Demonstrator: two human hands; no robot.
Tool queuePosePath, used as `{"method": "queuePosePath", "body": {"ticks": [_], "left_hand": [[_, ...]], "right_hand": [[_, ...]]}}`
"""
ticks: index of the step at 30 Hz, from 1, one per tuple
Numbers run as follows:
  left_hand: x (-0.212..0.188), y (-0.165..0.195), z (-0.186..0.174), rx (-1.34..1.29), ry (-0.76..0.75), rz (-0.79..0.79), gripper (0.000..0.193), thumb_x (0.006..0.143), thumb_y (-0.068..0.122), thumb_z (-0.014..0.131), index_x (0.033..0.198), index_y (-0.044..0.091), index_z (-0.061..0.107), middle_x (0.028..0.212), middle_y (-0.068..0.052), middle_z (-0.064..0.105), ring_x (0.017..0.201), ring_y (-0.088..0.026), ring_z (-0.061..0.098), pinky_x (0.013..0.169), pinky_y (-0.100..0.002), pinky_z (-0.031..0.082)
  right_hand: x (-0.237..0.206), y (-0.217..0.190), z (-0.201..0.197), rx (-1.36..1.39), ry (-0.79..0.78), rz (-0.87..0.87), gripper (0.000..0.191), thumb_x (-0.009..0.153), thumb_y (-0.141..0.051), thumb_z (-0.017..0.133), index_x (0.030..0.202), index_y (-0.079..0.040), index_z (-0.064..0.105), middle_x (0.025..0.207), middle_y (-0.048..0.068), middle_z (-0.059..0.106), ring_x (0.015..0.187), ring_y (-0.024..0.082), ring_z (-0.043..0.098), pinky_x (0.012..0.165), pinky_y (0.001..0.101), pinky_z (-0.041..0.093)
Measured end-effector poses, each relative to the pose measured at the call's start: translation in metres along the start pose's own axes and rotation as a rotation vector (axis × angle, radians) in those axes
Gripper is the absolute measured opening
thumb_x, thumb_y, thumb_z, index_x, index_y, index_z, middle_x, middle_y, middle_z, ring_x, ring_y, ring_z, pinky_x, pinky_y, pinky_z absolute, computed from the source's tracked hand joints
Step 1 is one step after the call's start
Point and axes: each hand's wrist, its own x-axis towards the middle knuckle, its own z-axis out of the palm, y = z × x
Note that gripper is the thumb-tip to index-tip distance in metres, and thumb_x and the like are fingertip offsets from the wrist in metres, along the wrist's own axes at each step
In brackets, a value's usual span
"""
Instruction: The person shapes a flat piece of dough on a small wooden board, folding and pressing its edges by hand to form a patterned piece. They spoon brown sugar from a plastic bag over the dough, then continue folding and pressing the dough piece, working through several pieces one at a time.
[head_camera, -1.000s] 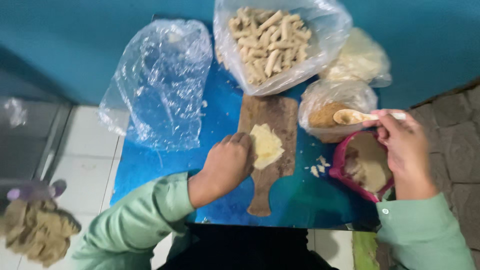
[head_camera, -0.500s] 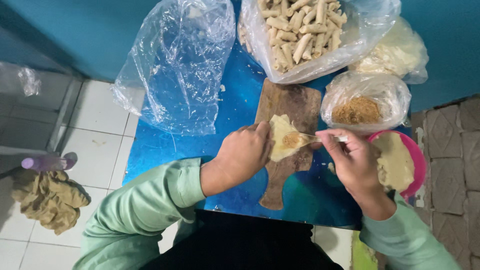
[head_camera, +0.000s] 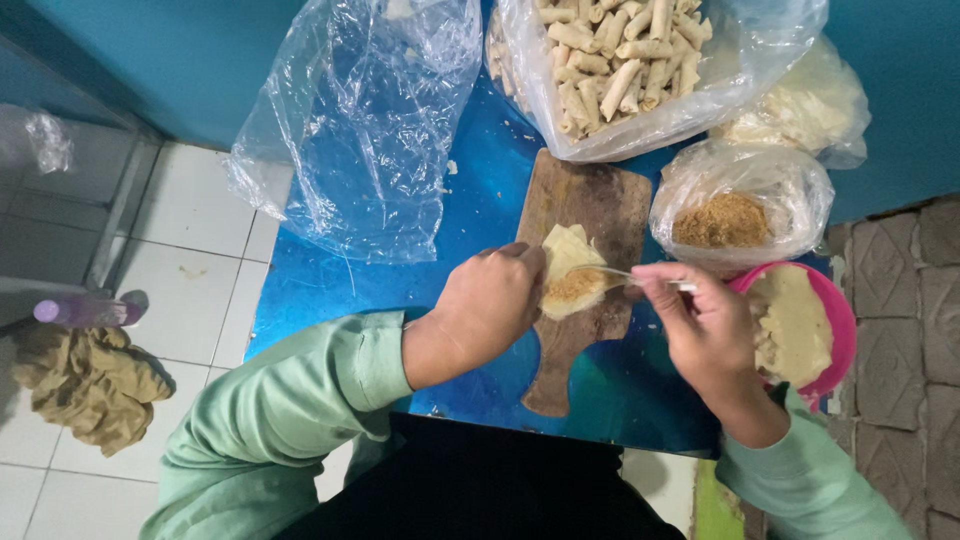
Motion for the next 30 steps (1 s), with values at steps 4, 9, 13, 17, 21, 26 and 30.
{"method": "queuePosePath", "body": {"ticks": [4, 9, 13, 17, 21, 26, 30], "left_hand": [[-0.002, 0.002, 0.002, 0.013, 0.093, 0.067, 0.012, 0.087, 0.012, 0.066, 0.096, 0.005, 0.063, 0.101, -0.016, 0.063, 0.091, -0.039, 0.064, 0.072, -0.048, 0.054], [-0.001, 0.002, 0.006, -0.014, 0.153, 0.138, 0.009, 0.093, 0.014, 0.064, 0.095, 0.005, 0.062, 0.103, -0.016, 0.06, 0.094, -0.038, 0.062, 0.077, -0.048, 0.054], [0.0, 0.002, 0.009, -0.079, 0.134, 0.112, 0.011, 0.092, 0.014, 0.062, 0.096, 0.005, 0.06, 0.098, -0.017, 0.062, 0.092, -0.038, 0.064, 0.074, -0.048, 0.054], [-0.001, 0.006, 0.011, -0.127, 0.091, 0.077, 0.012, 0.095, 0.017, 0.061, 0.096, 0.005, 0.059, 0.089, -0.017, 0.067, 0.084, -0.039, 0.067, 0.07, -0.05, 0.054], [0.0, 0.008, 0.012, -0.201, 0.065, 0.016, 0.014, 0.094, 0.02, 0.062, 0.097, 0.006, 0.061, 0.085, -0.018, 0.071, 0.079, -0.041, 0.069, 0.067, -0.052, 0.054], [-0.001, 0.007, 0.012, -0.214, 0.05, -0.025, 0.014, 0.095, 0.017, 0.061, 0.103, 0.007, 0.068, 0.092, -0.02, 0.072, 0.084, -0.042, 0.069, 0.071, -0.051, 0.056], [-0.005, 0.008, 0.01, -0.255, 0.082, 0.041, 0.014, 0.092, 0.013, 0.061, 0.102, 0.007, 0.068, 0.099, -0.019, 0.071, 0.091, -0.04, 0.068, 0.074, -0.05, 0.055]], "right_hand": [[0.008, 0.016, -0.016, 0.235, 0.034, 0.02, 0.019, 0.111, -0.02, 0.06, 0.117, -0.005, 0.071, 0.099, 0.005, 0.075, 0.079, 0.004, 0.058, 0.069, 0.0185, 0.042], [0.003, 0.03, -0.065, 0.314, 0.295, -0.019, 0.013, 0.114, -0.015, 0.066, 0.116, -0.003, 0.068, 0.098, 0.008, 0.073, 0.074, 0.004, 0.052, 0.07, 0.0202, 0.039], [0.016, 0.027, -0.08, -0.19, 0.409, -0.242, 0.018, 0.12, -0.018, 0.064, 0.117, 0.0, 0.06, 0.103, 0.011, 0.075, 0.096, 0.012, 0.071, 0.087, 0.0231, 0.054], [0.019, -0.005, -0.07, -0.729, 0.368, -0.201, 0.025, 0.103, -0.016, 0.075, 0.122, -0.001, 0.067, 0.102, 0.018, 0.071, 0.088, 0.03, 0.067, 0.083, 0.0409, 0.052], [0.004, -0.044, -0.047, -0.907, 0.367, -0.465, 0.038, 0.088, -0.011, 0.081, 0.122, 0.002, 0.067, 0.11, 0.024, 0.066, 0.103, 0.043, 0.06, 0.09, 0.0488, 0.047], [0.005, -0.047, 0.006, -0.711, -0.003, -0.512, 0.023, 0.083, -0.006, 0.074, 0.106, -0.008, 0.074, 0.102, 0.009, 0.07, 0.093, 0.032, 0.062, 0.085, 0.0424, 0.048], [0.01, -0.036, 0.032, -0.649, -0.047, -0.481, 0.017, 0.086, -0.012, 0.079, 0.101, -0.006, 0.073, 0.098, 0.01, 0.067, 0.091, 0.035, 0.061, 0.083, 0.0428, 0.049]]}}
